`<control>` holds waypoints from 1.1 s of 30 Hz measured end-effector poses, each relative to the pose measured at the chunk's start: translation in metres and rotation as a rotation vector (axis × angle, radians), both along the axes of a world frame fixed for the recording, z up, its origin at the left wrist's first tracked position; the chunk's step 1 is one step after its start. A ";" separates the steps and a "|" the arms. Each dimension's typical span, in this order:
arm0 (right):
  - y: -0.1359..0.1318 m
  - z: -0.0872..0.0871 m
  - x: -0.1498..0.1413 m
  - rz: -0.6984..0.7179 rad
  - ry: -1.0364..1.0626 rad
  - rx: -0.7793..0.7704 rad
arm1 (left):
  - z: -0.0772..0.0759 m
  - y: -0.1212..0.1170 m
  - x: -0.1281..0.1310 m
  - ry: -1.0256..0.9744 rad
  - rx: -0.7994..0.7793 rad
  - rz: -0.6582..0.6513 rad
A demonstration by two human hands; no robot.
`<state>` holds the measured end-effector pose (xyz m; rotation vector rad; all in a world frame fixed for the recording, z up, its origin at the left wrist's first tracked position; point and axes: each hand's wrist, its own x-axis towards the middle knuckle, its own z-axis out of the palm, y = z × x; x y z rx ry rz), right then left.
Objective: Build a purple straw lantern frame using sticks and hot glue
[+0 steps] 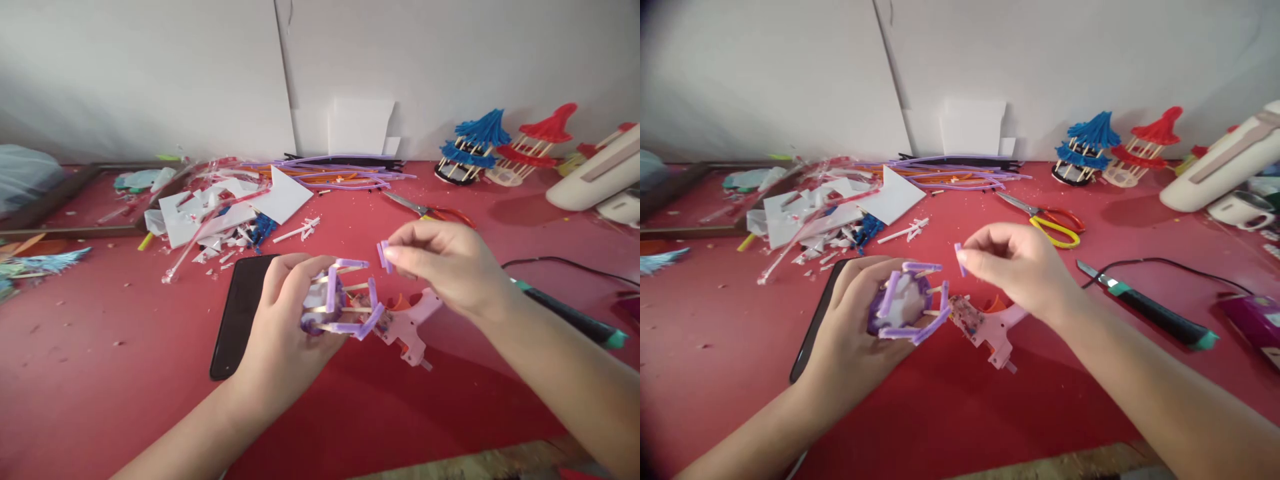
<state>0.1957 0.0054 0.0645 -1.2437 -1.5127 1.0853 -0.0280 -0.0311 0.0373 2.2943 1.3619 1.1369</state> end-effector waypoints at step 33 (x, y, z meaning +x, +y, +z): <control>-0.026 -0.004 -0.004 -0.028 -0.031 -0.049 | 0.001 -0.004 0.002 0.044 -0.008 -0.056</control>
